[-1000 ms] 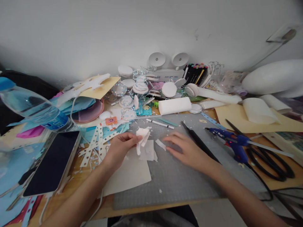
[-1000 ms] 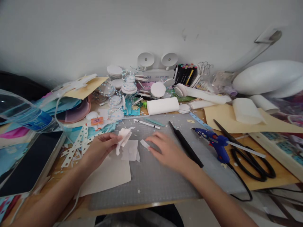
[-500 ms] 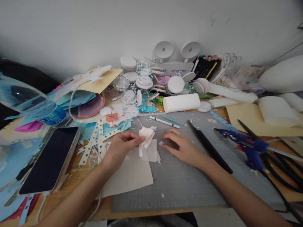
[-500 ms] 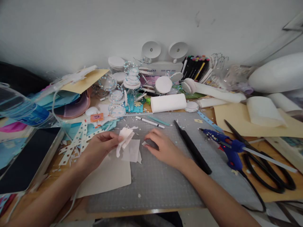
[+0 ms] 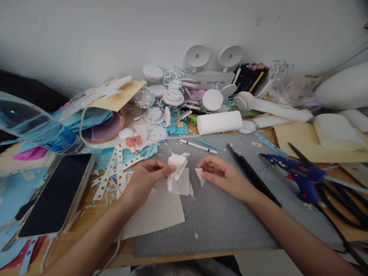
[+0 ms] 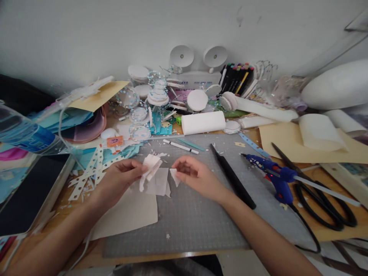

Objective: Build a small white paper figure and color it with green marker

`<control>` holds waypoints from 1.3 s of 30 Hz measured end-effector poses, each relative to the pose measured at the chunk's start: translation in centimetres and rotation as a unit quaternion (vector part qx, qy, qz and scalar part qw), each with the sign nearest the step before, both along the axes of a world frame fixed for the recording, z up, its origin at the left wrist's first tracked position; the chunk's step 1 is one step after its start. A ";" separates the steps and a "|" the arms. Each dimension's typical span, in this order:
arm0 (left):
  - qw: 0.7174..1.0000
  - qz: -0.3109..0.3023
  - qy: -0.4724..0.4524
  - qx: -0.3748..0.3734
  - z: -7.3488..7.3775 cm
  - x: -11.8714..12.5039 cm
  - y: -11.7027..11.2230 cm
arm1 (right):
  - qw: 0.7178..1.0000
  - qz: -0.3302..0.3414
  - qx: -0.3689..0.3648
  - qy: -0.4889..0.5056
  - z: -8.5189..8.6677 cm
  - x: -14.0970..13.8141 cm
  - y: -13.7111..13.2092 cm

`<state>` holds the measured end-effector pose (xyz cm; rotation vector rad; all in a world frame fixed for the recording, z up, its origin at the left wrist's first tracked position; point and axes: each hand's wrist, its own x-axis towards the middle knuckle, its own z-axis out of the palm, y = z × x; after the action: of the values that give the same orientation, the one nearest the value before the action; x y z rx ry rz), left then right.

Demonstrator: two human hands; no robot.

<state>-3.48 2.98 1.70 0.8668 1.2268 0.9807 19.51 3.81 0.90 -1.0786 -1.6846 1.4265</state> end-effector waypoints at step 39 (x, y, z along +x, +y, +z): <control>0.999 -0.004 0.040 0.014 -0.1 0.0 0.0 | 0.994 -0.002 -0.109 0.028 -0.1 -0.5 -0.3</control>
<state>-3.44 2.99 1.57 0.9401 1.2778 0.9670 19.02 3.51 0.76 -1.1462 -1.5131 1.6525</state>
